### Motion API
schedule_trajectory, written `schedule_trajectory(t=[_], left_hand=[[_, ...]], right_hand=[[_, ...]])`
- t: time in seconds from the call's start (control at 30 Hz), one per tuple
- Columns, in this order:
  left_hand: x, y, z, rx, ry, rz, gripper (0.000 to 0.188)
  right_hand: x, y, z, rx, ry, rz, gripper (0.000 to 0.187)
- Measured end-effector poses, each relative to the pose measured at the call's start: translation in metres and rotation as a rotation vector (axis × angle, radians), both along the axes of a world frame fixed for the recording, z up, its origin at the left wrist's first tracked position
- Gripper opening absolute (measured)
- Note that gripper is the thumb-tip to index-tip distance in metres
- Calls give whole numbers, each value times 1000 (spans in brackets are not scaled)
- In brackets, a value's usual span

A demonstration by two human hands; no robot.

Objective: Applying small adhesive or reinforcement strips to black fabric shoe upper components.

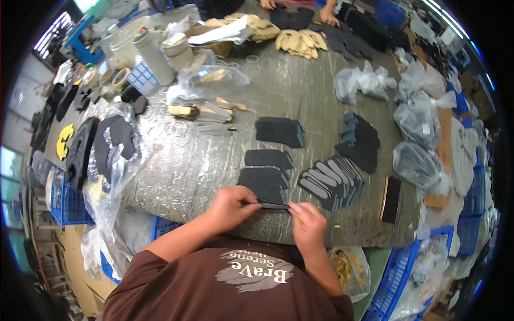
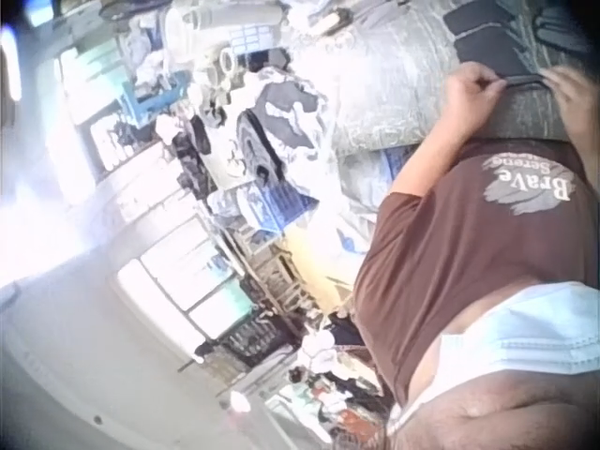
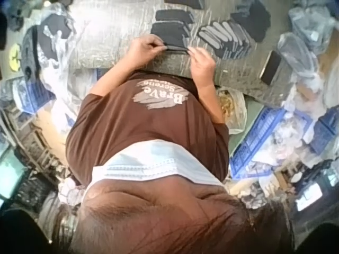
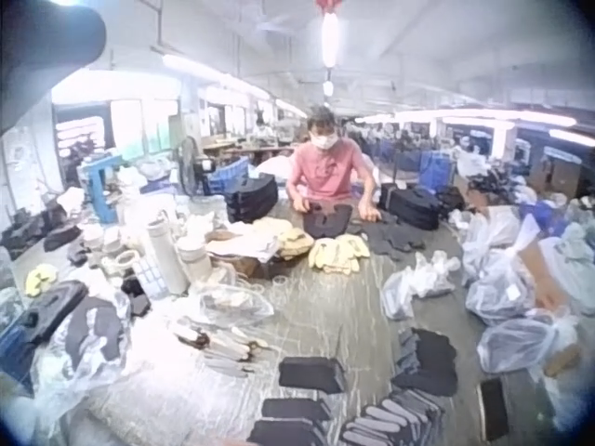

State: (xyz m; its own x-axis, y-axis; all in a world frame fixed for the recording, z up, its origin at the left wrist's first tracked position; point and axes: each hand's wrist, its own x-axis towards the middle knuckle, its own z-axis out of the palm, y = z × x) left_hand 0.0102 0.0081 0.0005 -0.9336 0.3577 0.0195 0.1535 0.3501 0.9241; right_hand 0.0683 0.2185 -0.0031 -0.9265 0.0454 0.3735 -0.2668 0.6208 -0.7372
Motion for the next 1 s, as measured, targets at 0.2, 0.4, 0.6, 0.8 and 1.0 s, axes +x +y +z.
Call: schedule_trajectory(t=[0.2,0.4,0.6,0.8,1.0], left_hand=[[-52,14,5,-198,322,81,11],[-142,-66,-3,-707,465,190,21],[-175,-85,-2,-636,389,-68,36],[-170,-93,-10,-660,420,-142,37],[-138,-112,-27,-575,617,-87,31]], right_hand=[[4,65,10,217,119,-412,16],[118,154,-34,49,-12,-1034,20],[328,235,-183,1089,-871,-1218,40],[346,251,-189,914,-873,-1344,32],[167,197,-63,160,-45,-1421,36]])
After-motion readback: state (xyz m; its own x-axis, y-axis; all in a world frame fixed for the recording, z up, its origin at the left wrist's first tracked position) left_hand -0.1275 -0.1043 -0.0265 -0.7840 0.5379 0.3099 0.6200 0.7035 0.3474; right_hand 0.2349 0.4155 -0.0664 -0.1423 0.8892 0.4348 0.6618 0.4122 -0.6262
